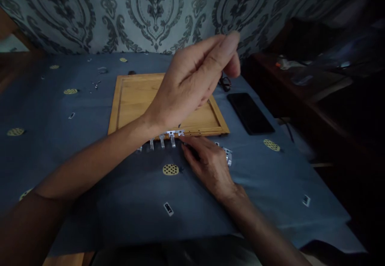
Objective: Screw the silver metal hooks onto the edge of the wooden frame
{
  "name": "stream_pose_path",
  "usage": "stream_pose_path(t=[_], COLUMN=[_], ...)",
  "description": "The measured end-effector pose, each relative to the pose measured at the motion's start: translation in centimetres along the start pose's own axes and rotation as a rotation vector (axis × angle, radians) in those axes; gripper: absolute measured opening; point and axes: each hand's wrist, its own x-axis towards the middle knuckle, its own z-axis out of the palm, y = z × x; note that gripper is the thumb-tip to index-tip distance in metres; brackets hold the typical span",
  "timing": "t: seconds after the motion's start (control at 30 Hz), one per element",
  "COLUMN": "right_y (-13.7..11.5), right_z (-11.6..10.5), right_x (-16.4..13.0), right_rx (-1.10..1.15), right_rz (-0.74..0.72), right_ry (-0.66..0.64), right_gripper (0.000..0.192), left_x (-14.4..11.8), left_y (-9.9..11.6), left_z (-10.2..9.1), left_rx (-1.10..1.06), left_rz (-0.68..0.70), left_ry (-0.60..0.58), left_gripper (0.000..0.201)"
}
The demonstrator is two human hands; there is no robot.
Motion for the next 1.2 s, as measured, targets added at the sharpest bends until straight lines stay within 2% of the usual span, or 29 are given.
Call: stream_pose_path(t=[0.37, 0.6, 0.9, 1.2], right_y=[-0.1, -0.2, -0.1, -0.3], right_z=[0.0, -0.1, -0.1, -0.1], right_x=[0.0, 0.1, 0.0, 0.1], right_rx=[0.014, 0.021, 0.031, 0.013], right_rz=[-0.007, -0.006, 0.008, 0.027], right_ry=[0.006, -0.003, -0.01, -0.011], right_gripper=[0.025, 0.025, 0.027, 0.025], left_x=[-0.3, -0.2, -0.3, -0.4], left_y=[-1.2, -1.9, -2.8, -2.8], left_z=[0.5, 0.4, 0.4, 0.7], left_rx=[0.0, -0.038, -0.023, -0.015], left_rz=[-0.112, -0.067, -0.023, -0.005], left_ry=[0.041, 0.023, -0.002, -0.078], left_gripper=[0.036, 0.037, 0.048, 0.041])
